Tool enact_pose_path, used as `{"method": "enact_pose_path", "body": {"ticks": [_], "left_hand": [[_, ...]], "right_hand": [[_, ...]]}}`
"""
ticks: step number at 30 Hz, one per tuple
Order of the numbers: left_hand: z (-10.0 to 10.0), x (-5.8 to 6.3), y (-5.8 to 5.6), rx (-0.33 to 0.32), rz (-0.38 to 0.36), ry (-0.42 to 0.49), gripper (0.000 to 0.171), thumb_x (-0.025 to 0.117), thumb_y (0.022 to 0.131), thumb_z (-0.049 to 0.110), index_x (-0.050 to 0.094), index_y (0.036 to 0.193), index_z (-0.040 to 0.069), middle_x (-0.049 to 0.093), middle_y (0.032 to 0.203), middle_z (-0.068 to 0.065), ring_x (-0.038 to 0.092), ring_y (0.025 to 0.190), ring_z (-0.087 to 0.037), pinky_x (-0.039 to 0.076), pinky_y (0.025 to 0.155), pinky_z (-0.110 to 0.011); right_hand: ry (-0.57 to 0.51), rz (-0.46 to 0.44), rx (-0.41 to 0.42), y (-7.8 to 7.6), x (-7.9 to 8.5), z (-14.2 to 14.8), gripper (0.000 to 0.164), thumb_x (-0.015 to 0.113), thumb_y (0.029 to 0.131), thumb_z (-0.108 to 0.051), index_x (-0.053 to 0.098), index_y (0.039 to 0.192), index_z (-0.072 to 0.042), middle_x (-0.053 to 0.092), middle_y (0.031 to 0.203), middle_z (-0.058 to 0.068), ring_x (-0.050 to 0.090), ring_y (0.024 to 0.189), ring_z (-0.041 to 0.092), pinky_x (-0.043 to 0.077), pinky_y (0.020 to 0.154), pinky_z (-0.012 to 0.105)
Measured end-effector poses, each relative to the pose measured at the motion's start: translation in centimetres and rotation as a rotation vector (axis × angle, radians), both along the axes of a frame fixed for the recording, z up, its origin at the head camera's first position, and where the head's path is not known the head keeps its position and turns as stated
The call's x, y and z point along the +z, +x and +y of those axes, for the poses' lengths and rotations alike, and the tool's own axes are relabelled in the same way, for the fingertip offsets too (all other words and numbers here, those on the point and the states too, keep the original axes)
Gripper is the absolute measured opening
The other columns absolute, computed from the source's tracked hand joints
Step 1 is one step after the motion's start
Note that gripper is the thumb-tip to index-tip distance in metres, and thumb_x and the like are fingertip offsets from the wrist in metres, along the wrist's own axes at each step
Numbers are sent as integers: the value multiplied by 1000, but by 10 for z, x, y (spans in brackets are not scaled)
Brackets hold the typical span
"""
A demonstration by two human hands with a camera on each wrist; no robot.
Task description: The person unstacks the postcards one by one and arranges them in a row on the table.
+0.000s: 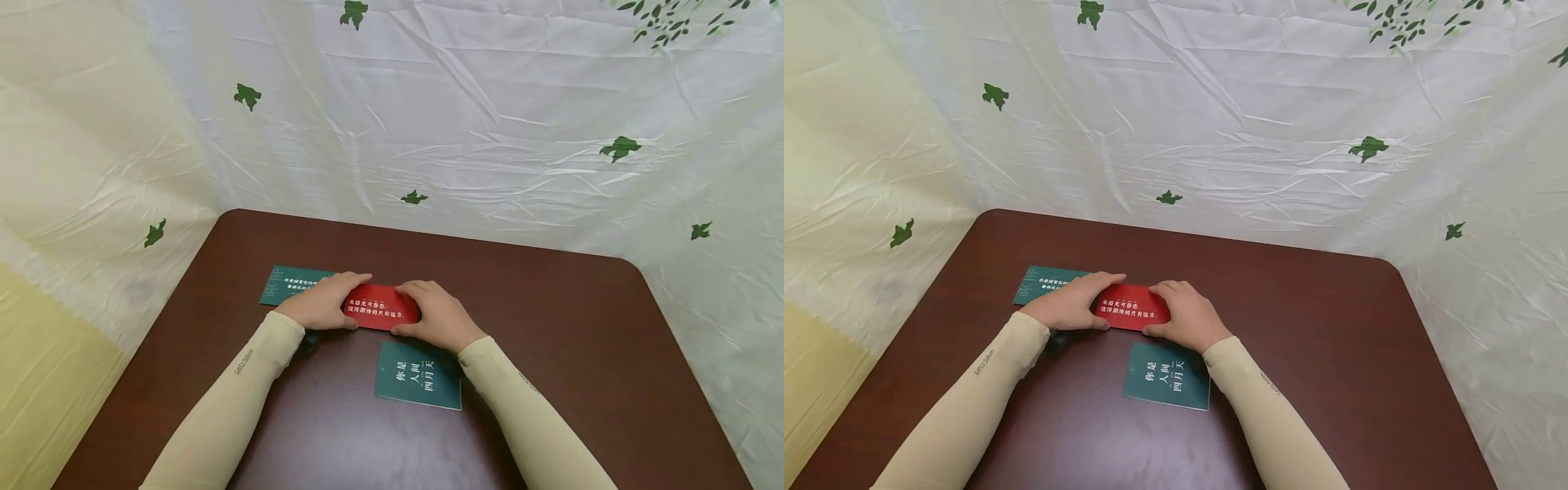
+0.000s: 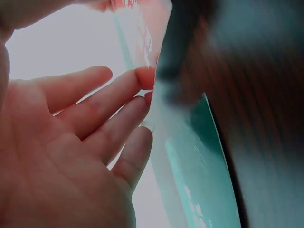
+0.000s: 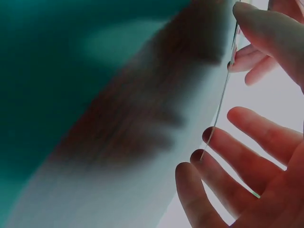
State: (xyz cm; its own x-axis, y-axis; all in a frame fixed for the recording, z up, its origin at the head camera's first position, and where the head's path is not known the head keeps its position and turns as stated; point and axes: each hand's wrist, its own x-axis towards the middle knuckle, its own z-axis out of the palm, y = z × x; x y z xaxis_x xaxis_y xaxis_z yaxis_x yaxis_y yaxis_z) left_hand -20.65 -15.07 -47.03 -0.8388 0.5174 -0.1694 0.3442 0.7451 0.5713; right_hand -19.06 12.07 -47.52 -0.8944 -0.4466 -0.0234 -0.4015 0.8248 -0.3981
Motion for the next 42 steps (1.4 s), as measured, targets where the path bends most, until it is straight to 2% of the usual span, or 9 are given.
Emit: {"method": "enact_pose_path", "body": {"ticks": [3, 8, 11, 16, 21, 29, 35, 42], "left_hand": [[-6, -3, -6, 17, -2, 4, 101, 90, 85, 27, 36, 169, 17, 45, 168, -9, 42, 154, -35, 49, 119, -58], [-13, -9, -11, 39, -1, -12, 99, 89, 86, 28, 36, 169, 17, 37, 174, -11, 28, 163, -36, 50, 118, -58], [-15, -9, -14, 59, -2, -4, 98, 88, 87, 28, 37, 169, 17, 34, 176, -12, 22, 166, -36, 49, 118, -60], [-16, -6, -17, 77, -20, 5, 98, 90, 87, 30, 38, 169, 18, 31, 178, -13, 24, 166, -38, 50, 117, -62], [-16, -7, -19, 64, -35, 6, 96, 90, 88, 31, 39, 169, 19, 33, 177, -13, 26, 165, -38, 49, 119, -60], [-19, -4, -17, 88, -73, 18, 96, 90, 87, 31, 40, 168, 20, 33, 177, -13, 35, 162, -39, 48, 120, -58], [-21, -3, -16, 87, -74, 20, 95, 90, 88, 30, 40, 168, 19, 33, 177, -13, 33, 163, -39, 49, 120, -57], [-16, 0, -15, 97, -31, -9, 99, 91, 84, 32, 40, 168, 20, 33, 178, -11, 29, 165, -38, 48, 118, -62]], "right_hand": [[4, -9, 5, -10, -3, -7, 85, 93, 81, -49, 60, 153, -19, 64, 151, 3, 56, 140, 26, 58, 109, 49], [42, -21, 16, -21, -8, -16, 87, 92, 81, -49, 58, 155, -19, 62, 154, 3, 55, 142, 26, 57, 111, 49], [39, -16, 18, -25, -6, -19, 87, 92, 81, -48, 57, 155, -18, 62, 154, 4, 55, 143, 27, 56, 113, 50], [31, -26, 19, -26, -2, -20, 88, 93, 82, -45, 56, 156, -15, 61, 156, 7, 54, 144, 30, 54, 116, 50], [45, -38, 30, -27, 1, -21, 87, 92, 84, -45, 56, 157, -14, 59, 158, 8, 53, 147, 31, 51, 119, 49], [45, -45, 62, -31, 1, -25, 86, 90, 86, -46, 56, 157, -11, 59, 158, 9, 53, 146, 31, 51, 120, 49], [61, -58, 64, -33, 1, -27, 88, 90, 85, -46, 55, 158, -11, 58, 159, 10, 52, 147, 32, 52, 118, 48], [24, -69, -9, -29, 4, -17, 90, 88, 85, -50, 53, 160, -13, 46, 170, 11, 46, 155, 35, 53, 116, 54]]}}
